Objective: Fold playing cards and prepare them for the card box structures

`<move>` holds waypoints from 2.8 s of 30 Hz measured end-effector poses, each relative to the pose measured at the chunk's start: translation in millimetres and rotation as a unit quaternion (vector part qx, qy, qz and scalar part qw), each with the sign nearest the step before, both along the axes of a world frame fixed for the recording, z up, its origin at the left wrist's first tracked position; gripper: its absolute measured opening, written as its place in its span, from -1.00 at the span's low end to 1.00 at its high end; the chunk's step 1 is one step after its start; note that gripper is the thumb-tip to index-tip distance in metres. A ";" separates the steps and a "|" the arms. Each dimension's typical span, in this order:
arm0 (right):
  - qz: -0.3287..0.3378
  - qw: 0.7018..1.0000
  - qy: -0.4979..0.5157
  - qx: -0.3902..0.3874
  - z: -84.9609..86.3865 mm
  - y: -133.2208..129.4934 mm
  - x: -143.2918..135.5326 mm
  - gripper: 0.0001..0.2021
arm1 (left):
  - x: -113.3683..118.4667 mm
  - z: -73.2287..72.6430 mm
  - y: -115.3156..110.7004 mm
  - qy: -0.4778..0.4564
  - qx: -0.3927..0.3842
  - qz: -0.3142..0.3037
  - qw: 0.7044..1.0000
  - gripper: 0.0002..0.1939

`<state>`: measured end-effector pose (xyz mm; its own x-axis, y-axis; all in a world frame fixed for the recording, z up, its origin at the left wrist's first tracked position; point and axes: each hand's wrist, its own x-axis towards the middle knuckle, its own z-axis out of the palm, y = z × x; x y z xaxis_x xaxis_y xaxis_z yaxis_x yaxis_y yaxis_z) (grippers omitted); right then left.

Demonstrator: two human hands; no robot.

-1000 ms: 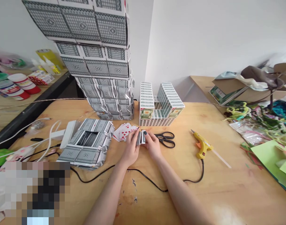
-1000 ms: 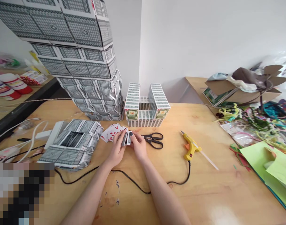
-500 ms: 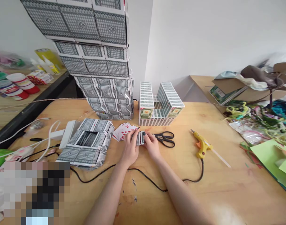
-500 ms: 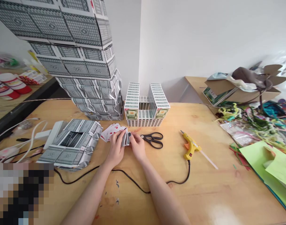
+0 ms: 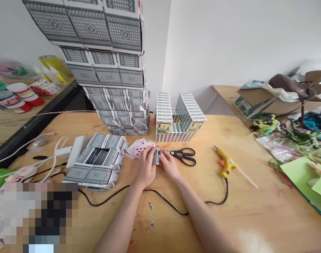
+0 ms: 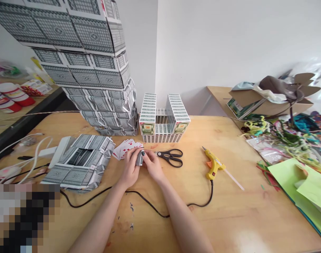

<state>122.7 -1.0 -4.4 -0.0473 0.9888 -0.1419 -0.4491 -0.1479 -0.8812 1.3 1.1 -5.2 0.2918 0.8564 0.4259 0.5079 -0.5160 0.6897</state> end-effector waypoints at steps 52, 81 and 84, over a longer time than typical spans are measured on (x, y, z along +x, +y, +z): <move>-0.093 0.926 -0.272 0.247 -2.7 -13.9 -4.9 -0.33 | -24.0 9.4 13.1 -0.219 -0.352 -0.075 0.907 -0.55; -0.058 0.993 -0.098 -0.018 3.2 0.1 5.3 -0.72 | -20.8 -1.2 13.7 0.037 -0.053 -0.039 0.997 -0.34; -0.047 0.995 -0.079 -0.027 2.8 0.9 7.2 -0.71 | -21.6 -1.4 13.6 0.040 -0.052 -0.041 0.997 -0.34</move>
<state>129.8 0.0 -1.5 0.0719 0.9787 -0.1924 -0.3195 -0.1601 -0.9339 -20.2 14.7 -6.6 0.3930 0.8662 0.3087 0.5228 -0.4867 0.6999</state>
